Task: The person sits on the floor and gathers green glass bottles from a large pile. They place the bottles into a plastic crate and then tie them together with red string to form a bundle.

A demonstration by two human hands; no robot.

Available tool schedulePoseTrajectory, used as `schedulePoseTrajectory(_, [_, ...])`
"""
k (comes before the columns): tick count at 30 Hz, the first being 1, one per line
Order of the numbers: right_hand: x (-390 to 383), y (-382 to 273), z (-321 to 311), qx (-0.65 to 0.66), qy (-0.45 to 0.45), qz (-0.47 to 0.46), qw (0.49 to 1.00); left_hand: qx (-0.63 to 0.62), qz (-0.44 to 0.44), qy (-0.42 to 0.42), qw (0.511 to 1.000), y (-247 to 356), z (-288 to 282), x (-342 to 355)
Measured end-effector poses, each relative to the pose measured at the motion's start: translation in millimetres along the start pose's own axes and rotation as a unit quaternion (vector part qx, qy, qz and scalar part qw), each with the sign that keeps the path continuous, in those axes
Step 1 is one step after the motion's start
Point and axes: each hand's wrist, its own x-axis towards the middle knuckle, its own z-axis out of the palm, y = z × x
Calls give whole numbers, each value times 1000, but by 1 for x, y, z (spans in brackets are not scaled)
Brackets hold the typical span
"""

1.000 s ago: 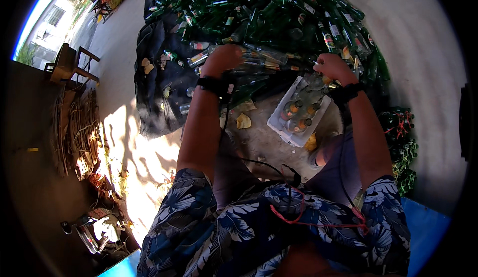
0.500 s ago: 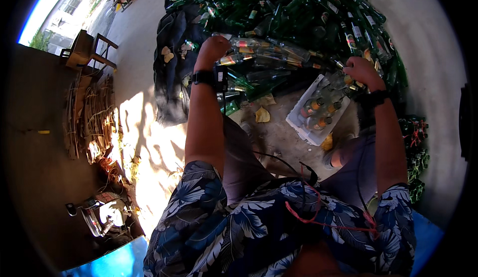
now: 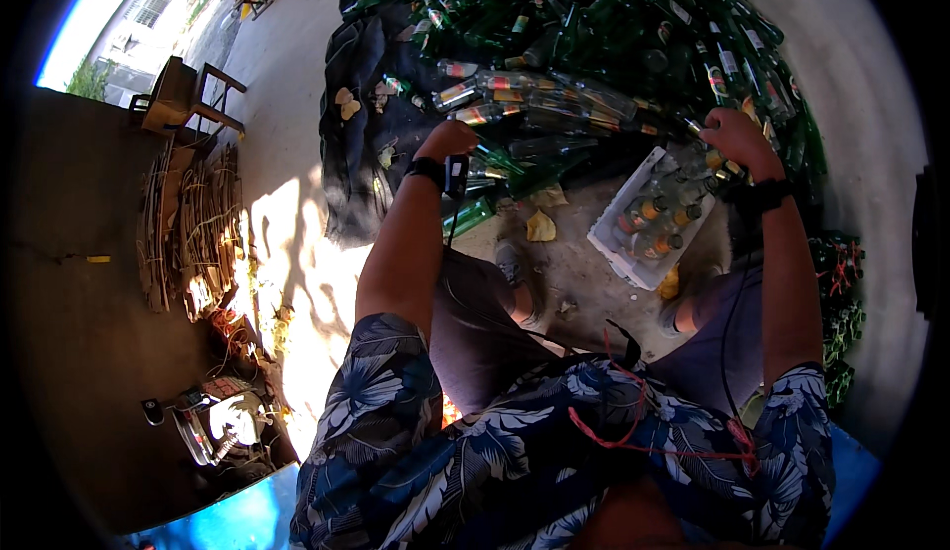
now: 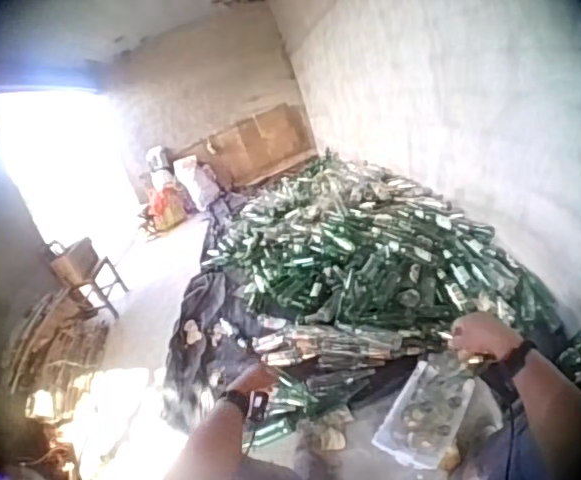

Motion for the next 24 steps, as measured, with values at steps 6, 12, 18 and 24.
schedulePoseTrajectory(6, [8, -20, 0, 11, -15, -9, 1000, 235, -2, -34, 971, -21, 120, 26])
schedulePoseTrajectory(12, [-9, -7, -9, -6, -16, 45, 999, 15, -193, 7, 981, 32, 223, 72])
schedulePoseTrajectory(18, [-14, -2, -11, -3, -14, 38, 999, -33, -338, 96, 936, 82, 206, 61])
schedulePoseTrajectory(24, [-13, -17, -19, -6, -26, 78, 997, 12, -352, 100, 931, 63, 207, 78])
